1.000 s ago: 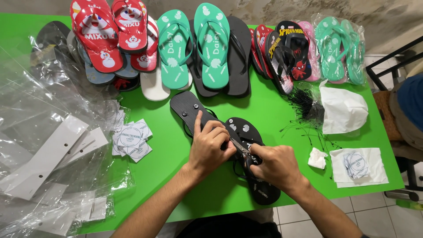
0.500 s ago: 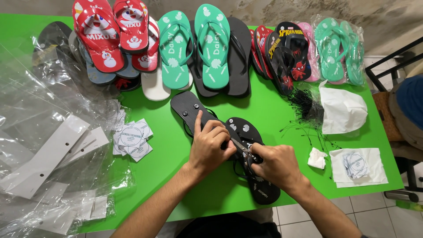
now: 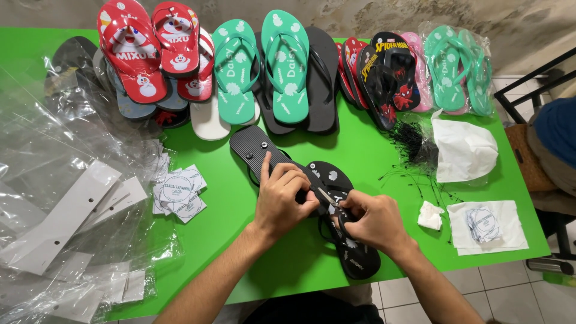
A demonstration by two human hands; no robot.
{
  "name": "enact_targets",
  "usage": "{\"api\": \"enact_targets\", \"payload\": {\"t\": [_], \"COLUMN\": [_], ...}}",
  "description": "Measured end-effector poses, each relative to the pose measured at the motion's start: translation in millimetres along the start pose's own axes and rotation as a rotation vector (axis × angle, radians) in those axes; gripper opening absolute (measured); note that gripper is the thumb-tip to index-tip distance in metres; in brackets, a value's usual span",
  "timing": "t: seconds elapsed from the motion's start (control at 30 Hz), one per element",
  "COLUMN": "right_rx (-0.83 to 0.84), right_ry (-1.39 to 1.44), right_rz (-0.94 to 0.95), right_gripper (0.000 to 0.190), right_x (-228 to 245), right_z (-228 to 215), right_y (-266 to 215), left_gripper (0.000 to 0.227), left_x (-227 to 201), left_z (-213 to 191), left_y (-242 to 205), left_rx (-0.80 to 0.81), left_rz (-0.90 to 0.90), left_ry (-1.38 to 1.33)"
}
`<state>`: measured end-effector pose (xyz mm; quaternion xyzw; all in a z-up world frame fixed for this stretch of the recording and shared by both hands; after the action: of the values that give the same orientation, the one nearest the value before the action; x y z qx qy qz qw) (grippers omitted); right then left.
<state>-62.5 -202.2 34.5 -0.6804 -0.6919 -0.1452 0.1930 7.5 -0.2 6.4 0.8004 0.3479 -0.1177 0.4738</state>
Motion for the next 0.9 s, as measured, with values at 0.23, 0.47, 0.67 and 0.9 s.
{"api": "enact_targets", "payload": {"t": [0.23, 0.47, 0.67, 0.9], "right_rx": [-0.008, -0.026, -0.037, -0.029], "right_ry": [0.020, -0.087, -0.128, 0.337], "right_rz": [0.007, -0.041, -0.095, -0.079], "right_gripper": [0.029, 0.038, 0.035, 0.027], "right_x": [20.1, 13.1, -2.2, -1.4], "right_z": [-12.7, -4.5, 4.0, 0.1], "right_y": [-3.6, -0.5, -1.2, 5.0], "left_gripper": [0.010, 0.010, 0.011, 0.010], "left_x": [-1.8, -4.2, -4.8, -8.7], "left_z": [1.0, -0.3, -2.3, -9.1], "left_y": [0.4, 1.9, 3.1, 7.9], "left_rx": [0.003, -0.025, -0.041, -0.076], "left_rz": [-0.002, 0.026, 0.047, 0.073], "left_ry": [-0.004, -0.007, -0.011, -0.020]}}
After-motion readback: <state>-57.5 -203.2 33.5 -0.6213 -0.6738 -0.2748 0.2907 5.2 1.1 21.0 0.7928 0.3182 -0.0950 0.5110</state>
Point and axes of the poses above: each hand's wrist, its own y-axis towards the middle knuckle, its own z-axis out of the palm, x = y × z, the point moved 1 cm from there along y, towards the middle knuckle, and after that the axes turned 10 degrees about x, right-handed, at the moved point
